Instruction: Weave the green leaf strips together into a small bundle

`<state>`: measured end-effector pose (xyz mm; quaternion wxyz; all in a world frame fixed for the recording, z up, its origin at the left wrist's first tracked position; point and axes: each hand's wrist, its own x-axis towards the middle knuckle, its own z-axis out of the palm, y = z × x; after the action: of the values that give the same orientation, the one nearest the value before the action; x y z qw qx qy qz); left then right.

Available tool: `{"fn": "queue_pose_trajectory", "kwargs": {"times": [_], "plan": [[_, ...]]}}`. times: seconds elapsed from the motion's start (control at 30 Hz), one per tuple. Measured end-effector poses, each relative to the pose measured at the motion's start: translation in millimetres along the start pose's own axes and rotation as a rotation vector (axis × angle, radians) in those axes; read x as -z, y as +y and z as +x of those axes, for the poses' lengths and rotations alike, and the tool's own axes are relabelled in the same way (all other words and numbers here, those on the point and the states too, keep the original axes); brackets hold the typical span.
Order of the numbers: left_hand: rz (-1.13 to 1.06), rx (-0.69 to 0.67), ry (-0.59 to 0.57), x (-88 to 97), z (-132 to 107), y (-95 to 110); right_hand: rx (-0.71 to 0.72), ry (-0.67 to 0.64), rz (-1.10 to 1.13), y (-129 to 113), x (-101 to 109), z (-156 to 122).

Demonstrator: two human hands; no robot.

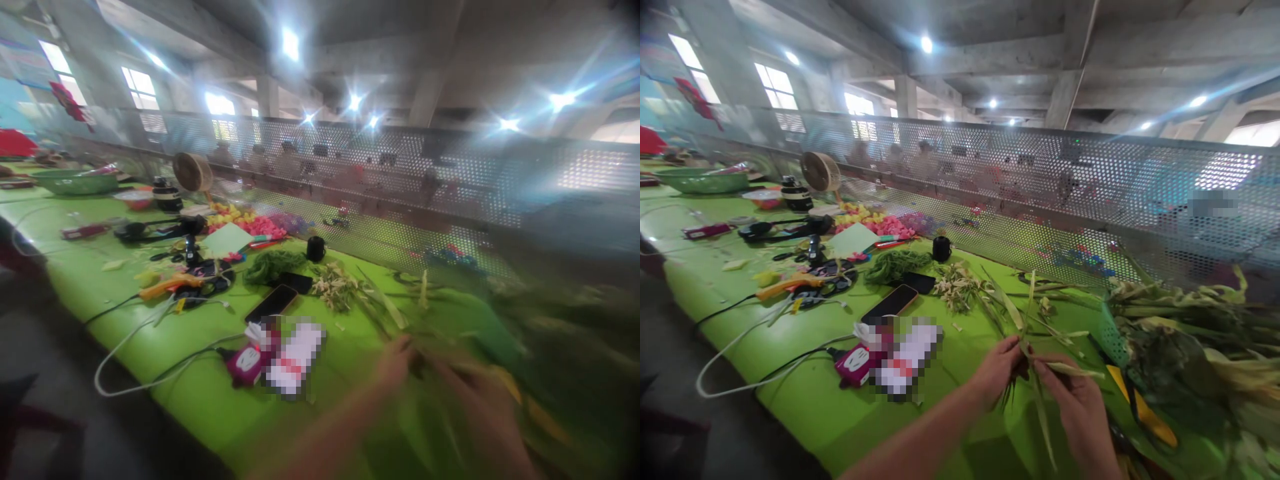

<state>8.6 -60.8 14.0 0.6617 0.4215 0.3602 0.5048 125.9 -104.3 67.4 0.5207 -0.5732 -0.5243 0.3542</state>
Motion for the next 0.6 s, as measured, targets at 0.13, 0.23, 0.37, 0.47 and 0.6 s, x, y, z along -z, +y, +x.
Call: {"fn": "queue_pose_trajectory", "kwargs": {"times": [0.13, 0.23, 0.37, 0.47, 0.6], "plan": [[-0.23, 0.12, -0.002, -0.3, -0.5, 1.4, -0.102, 0.013, -0.028, -12.5, -2.4, 3.5], [-0.325, 0.17, -0.05, -0.9, -6.0, 9.0, -0.115, 0.084, -0.023, -14.9, -3.5, 4.2], [-0.379, 0.212, -0.118, -1.0, -12.1, 20.1, -0.11, 0.04, 0.001, -10.1, -3.5, 4.3], [-0.27, 0.162, -0.086, -0.6, -10.7, 18.8, -0.087, -0.018, -0.002, -9.8, -3.7, 4.5], [-0.036, 0.084, 0.002, 3.3, -4.3, 6.6, -0.069, 0.007, -0.052, -17.0, -5.3, 3.6]]}}
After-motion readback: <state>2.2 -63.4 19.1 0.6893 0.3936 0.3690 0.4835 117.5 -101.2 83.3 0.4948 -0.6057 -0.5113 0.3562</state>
